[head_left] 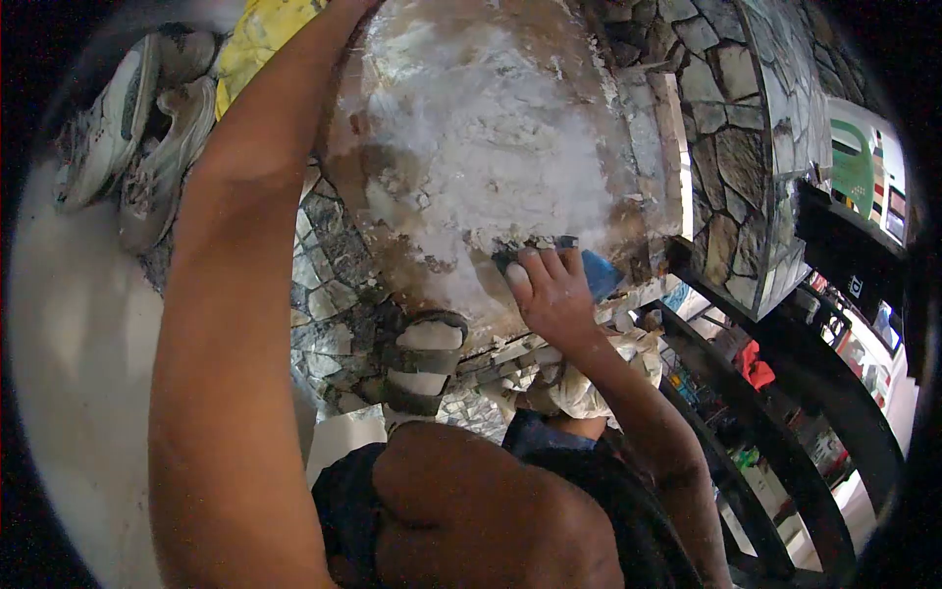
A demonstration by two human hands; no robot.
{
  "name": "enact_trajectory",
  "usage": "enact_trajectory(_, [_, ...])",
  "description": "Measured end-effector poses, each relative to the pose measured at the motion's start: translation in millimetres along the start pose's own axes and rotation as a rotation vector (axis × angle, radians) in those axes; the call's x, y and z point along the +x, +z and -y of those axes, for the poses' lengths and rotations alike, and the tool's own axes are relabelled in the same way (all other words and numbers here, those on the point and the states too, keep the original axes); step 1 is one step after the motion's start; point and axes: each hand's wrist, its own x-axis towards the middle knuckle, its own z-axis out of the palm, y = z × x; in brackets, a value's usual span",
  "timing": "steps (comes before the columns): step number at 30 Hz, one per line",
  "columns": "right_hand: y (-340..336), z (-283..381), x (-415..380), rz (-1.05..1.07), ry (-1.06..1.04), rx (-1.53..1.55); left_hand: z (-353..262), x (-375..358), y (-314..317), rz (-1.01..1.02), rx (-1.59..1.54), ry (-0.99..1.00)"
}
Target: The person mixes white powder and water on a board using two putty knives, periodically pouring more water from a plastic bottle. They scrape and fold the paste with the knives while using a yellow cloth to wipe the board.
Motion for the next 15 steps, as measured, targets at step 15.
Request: enact_trajectory(15, [5,-45,62,-0.142,0.153,0.043,1,4,2,0.012,0.003,0.0])
